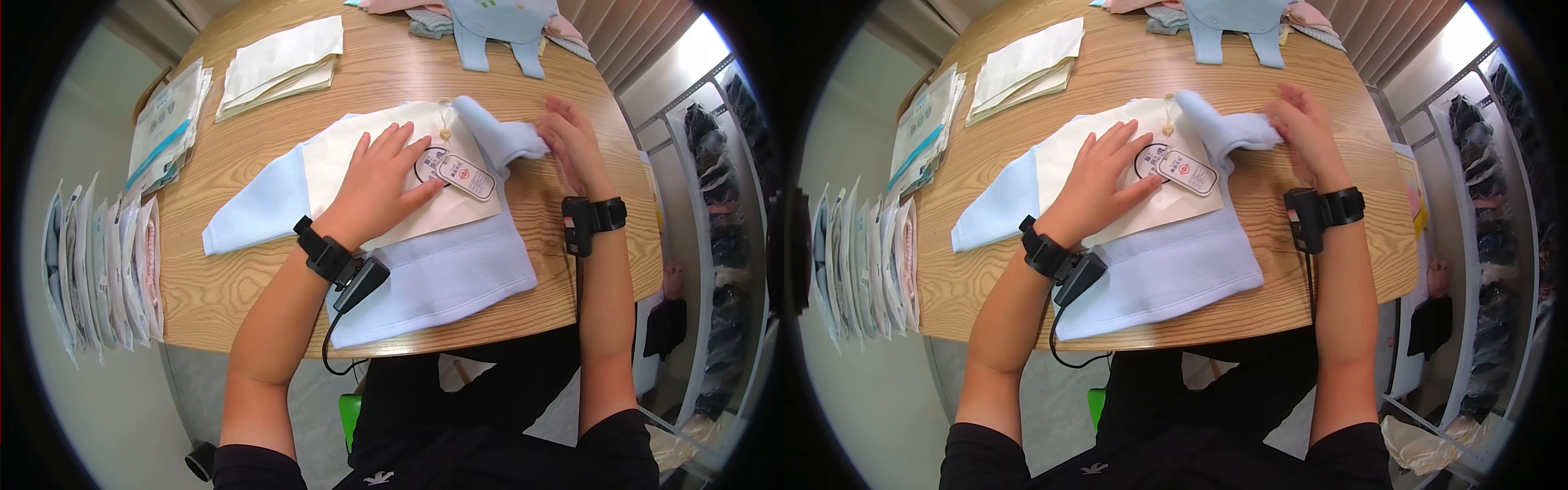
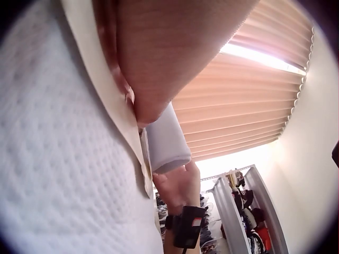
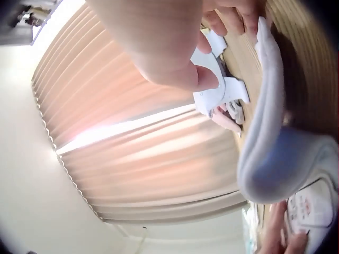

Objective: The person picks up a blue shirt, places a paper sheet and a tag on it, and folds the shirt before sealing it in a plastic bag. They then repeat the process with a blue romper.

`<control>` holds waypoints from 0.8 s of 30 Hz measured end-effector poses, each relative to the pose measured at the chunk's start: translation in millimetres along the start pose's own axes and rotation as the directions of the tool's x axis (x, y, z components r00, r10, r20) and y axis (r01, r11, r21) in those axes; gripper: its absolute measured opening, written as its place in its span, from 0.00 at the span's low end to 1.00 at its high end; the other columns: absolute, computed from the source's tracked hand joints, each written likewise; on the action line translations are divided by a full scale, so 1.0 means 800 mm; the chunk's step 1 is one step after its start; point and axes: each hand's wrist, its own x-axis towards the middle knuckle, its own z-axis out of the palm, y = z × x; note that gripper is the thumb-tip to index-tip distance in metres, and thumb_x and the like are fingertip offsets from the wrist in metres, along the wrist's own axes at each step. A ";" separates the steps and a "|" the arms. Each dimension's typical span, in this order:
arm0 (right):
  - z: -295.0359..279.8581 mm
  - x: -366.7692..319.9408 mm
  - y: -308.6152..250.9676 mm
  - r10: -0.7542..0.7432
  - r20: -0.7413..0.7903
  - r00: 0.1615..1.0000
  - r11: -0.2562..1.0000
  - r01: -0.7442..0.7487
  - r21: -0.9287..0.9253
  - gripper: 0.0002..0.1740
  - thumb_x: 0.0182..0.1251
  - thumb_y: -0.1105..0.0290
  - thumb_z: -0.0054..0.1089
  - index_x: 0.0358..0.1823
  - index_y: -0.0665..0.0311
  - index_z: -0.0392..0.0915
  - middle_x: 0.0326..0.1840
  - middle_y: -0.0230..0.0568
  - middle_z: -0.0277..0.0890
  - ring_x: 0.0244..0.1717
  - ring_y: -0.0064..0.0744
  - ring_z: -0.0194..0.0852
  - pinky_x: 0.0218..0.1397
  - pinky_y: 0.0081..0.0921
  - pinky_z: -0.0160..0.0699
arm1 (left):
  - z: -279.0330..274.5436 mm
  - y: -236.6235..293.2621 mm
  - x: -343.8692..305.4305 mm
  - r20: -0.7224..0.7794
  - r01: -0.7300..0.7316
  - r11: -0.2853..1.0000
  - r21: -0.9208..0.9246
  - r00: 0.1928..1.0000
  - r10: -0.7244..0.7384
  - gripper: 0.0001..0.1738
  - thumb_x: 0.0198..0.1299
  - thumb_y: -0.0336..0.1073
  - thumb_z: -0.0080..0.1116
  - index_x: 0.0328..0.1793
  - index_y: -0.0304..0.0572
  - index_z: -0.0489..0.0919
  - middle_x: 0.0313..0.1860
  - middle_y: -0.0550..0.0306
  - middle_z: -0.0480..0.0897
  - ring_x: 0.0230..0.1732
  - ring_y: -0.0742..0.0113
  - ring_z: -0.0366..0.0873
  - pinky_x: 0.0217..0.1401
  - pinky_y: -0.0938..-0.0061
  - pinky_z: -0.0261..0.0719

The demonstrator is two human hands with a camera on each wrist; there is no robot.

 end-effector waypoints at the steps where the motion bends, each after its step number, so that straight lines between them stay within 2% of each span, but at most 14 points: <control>1: 0.002 -0.002 0.000 0.039 0.052 0.998 0.989 -0.046 0.144 0.36 0.66 0.65 0.69 0.72 0.70 0.65 0.56 0.42 0.74 0.60 0.32 0.73 0.65 0.30 0.78 | -0.001 0.000 0.000 0.005 0.002 1.000 0.001 1.000 -0.002 0.34 0.67 0.52 0.64 0.74 0.42 0.75 0.78 0.38 0.69 0.82 0.42 0.60 0.83 0.44 0.51; 2: 0.004 -0.004 -0.001 0.070 0.108 0.992 0.954 -0.098 0.283 0.36 0.67 0.65 0.68 0.73 0.71 0.64 0.58 0.43 0.73 0.62 0.33 0.73 0.66 0.32 0.78 | -0.002 0.001 0.001 0.006 0.000 1.000 0.001 1.000 0.000 0.34 0.67 0.52 0.64 0.74 0.42 0.75 0.78 0.38 0.69 0.82 0.42 0.60 0.83 0.44 0.51; 3: 0.008 -0.008 -0.004 0.071 0.106 0.992 0.954 -0.098 0.284 0.36 0.67 0.65 0.68 0.73 0.71 0.64 0.58 0.43 0.73 0.62 0.33 0.73 0.66 0.32 0.78 | -0.002 0.002 0.001 0.008 0.000 1.000 -0.001 1.000 0.000 0.34 0.67 0.52 0.64 0.74 0.42 0.75 0.78 0.37 0.69 0.82 0.42 0.60 0.83 0.44 0.51; 5: 0.013 -0.015 -0.011 0.121 0.228 0.966 0.906 -0.202 0.373 0.37 0.69 0.63 0.66 0.74 0.71 0.62 0.62 0.45 0.70 0.66 0.37 0.72 0.68 0.34 0.78 | -0.003 0.002 0.001 0.011 0.000 1.000 -0.003 1.000 0.000 0.34 0.67 0.52 0.64 0.74 0.42 0.75 0.78 0.37 0.69 0.82 0.42 0.60 0.83 0.44 0.50; 9: 0.013 -0.011 -0.006 0.112 0.303 0.947 0.867 -0.242 0.436 0.38 0.71 0.63 0.64 0.75 0.74 0.59 0.64 0.48 0.69 0.70 0.42 0.71 0.69 0.37 0.78 | -0.002 0.001 0.001 0.010 0.000 1.000 -0.007 1.000 0.000 0.35 0.67 0.52 0.65 0.74 0.42 0.75 0.78 0.37 0.68 0.82 0.42 0.59 0.84 0.43 0.49; 14: 0.002 -0.006 -0.002 0.193 0.370 0.909 0.766 -0.375 0.522 0.36 0.73 0.64 0.60 0.75 0.77 0.58 0.69 0.57 0.67 0.70 0.48 0.71 0.68 0.39 0.80 | -0.002 0.001 0.001 0.013 0.012 1.000 -0.014 1.000 -0.011 0.35 0.67 0.52 0.65 0.74 0.42 0.75 0.78 0.37 0.68 0.82 0.42 0.59 0.84 0.43 0.49; 18: 0.009 -0.004 0.004 0.187 0.407 0.894 0.684 -0.416 0.599 0.35 0.74 0.64 0.58 0.75 0.76 0.58 0.72 0.60 0.67 0.68 0.45 0.74 0.65 0.35 0.82 | -0.002 0.000 0.001 0.004 -0.005 1.000 -0.021 1.000 0.005 0.34 0.67 0.51 0.65 0.74 0.42 0.75 0.78 0.37 0.68 0.82 0.42 0.59 0.83 0.43 0.50; 20: 0.018 -0.006 0.006 0.111 0.534 0.838 0.701 -0.447 0.556 0.35 0.75 0.64 0.56 0.77 0.74 0.57 0.73 0.60 0.68 0.67 0.39 0.75 0.63 0.32 0.83 | -0.002 0.000 0.001 0.002 -0.006 1.000 -0.022 1.000 0.006 0.34 0.66 0.50 0.65 0.74 0.43 0.75 0.78 0.37 0.68 0.82 0.42 0.59 0.83 0.43 0.50; 21: 0.023 -0.010 0.003 0.112 0.534 0.838 0.701 -0.447 0.556 0.35 0.75 0.64 0.56 0.77 0.74 0.57 0.73 0.60 0.68 0.67 0.39 0.75 0.63 0.32 0.83 | -0.002 0.000 0.002 0.003 -0.005 1.000 -0.024 1.000 0.005 0.34 0.66 0.49 0.66 0.74 0.43 0.75 0.78 0.37 0.68 0.82 0.42 0.60 0.83 0.43 0.50; 23: 0.034 -0.021 -0.004 -0.013 0.681 0.732 0.686 -0.489 0.539 0.39 0.74 0.61 0.57 0.80 0.72 0.54 0.74 0.56 0.68 0.66 0.34 0.76 0.63 0.28 0.83 | -0.002 0.000 0.002 0.005 -0.003 1.000 -0.025 1.000 0.003 0.34 0.65 0.48 0.67 0.74 0.43 0.75 0.78 0.37 0.68 0.81 0.42 0.60 0.83 0.43 0.50; 24: 0.037 -0.024 -0.005 -0.013 0.681 0.732 0.686 -0.489 0.538 0.39 0.74 0.61 0.57 0.80 0.72 0.54 0.74 0.56 0.68 0.66 0.34 0.76 0.63 0.28 0.83 | -0.002 0.000 0.002 0.004 -0.003 1.000 -0.030 1.000 0.003 0.33 0.65 0.47 0.67 0.74 0.43 0.75 0.78 0.37 0.68 0.81 0.41 0.60 0.83 0.43 0.50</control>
